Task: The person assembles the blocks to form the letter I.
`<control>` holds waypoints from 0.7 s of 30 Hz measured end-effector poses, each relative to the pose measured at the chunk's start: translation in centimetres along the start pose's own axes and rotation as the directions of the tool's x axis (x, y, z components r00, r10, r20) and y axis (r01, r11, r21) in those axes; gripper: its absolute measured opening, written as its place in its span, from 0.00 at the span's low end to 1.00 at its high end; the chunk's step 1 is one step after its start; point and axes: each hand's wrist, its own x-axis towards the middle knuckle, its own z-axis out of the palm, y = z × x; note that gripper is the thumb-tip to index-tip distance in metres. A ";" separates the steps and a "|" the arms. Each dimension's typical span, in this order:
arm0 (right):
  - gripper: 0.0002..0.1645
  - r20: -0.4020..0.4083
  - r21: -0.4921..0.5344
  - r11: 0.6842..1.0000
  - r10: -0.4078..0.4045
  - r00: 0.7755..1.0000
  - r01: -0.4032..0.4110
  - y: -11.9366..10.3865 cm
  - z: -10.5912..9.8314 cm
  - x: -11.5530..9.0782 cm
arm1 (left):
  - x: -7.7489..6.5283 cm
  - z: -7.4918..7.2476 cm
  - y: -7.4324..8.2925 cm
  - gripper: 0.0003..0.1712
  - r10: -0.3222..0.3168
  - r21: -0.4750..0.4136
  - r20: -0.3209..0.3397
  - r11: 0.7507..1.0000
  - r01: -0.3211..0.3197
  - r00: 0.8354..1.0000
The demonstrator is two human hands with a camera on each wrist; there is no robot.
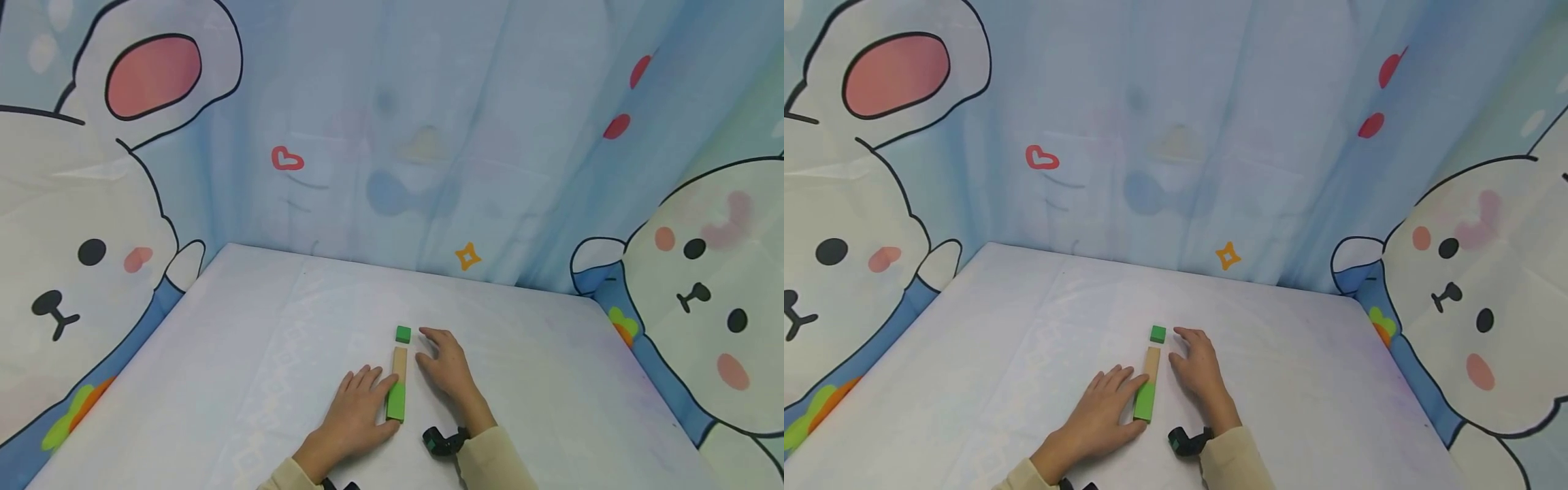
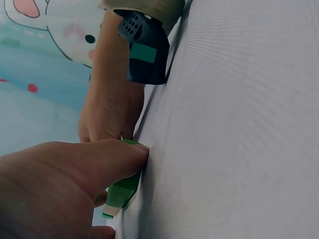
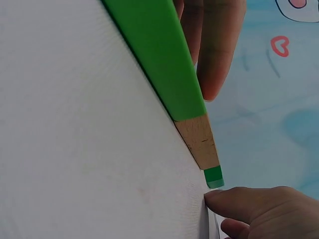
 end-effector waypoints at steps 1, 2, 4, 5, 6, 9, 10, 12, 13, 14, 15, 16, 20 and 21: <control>0.33 0.001 0.003 1.000 0.000 1.000 0.000 0.0 0.0 -0.1 | 0.0 0.0 0.0 0.41 0.000 -0.001 -0.001 1.000 0.000 1.000; 0.33 -0.001 0.004 1.000 -0.004 1.000 0.004 0.0 -0.1 -0.2 | 0.0 -0.1 0.0 0.41 -0.001 -0.002 0.000 1.000 0.001 1.000; 0.33 0.000 0.008 1.000 0.000 1.000 0.000 0.0 -0.2 -0.4 | 0.0 -0.1 0.1 0.41 -0.003 -0.008 0.003 1.000 0.003 1.000; 0.33 -0.002 0.009 1.000 -0.001 1.000 0.001 0.0 -0.2 -0.5 | 0.0 -0.1 0.1 0.41 -0.004 -0.009 0.004 1.000 0.004 1.000; 0.33 -0.002 0.007 1.000 0.002 1.000 -0.002 -0.1 -0.2 -0.6 | 0.0 -0.1 0.1 0.41 -0.005 -0.010 0.006 1.000 0.005 1.000; 0.33 0.001 0.001 1.000 0.006 1.000 -0.006 -0.2 -0.3 -0.7 | 0.0 -0.1 0.1 0.41 -0.006 -0.012 0.008 1.000 0.006 1.000; 0.33 0.002 -0.001 1.000 0.005 1.000 -0.005 -0.2 -0.3 -0.8 | 0.0 -0.1 0.1 0.41 -0.005 -0.012 0.009 1.000 0.006 1.000; 0.34 0.004 -0.001 1.000 0.009 1.000 -0.009 -0.2 -0.4 -0.9 | 0.0 -0.1 0.1 0.41 -0.005 -0.014 0.006 1.000 0.005 1.000; 0.34 0.004 0.000 1.000 0.009 1.000 -0.009 -0.3 -0.4 -0.9 | 0.0 -0.1 0.1 0.41 -0.004 -0.015 0.004 1.000 0.004 1.000; 0.34 0.004 0.000 1.000 0.009 1.000 -0.009 -0.3 -0.5 -0.9 | 0.0 -0.1 0.1 0.42 -0.004 -0.017 0.002 1.000 0.004 1.000; 0.34 0.006 0.006 1.000 0.014 1.000 -0.014 -0.3 -0.5 -1.0 | 0.0 -0.1 0.1 0.42 -0.004 -0.018 0.000 1.000 0.004 1.000; 0.34 0.007 0.007 1.000 0.015 1.000 -0.015 -0.3 -0.5 -1.0 | 0.0 0.0 0.0 0.42 -0.003 -0.019 -0.001 1.000 0.003 1.000; 0.35 0.017 0.011 1.000 0.021 1.000 -0.021 -0.4 -0.7 -1.3 | -0.1 0.0 0.0 0.44 -0.006 -0.022 -0.002 1.000 0.006 1.000; 0.35 0.020 0.014 1.000 0.021 1.000 -0.021 -0.4 -0.8 -1.4 | -0.1 0.0 0.0 0.44 -0.006 -0.022 -0.001 1.000 0.006 1.000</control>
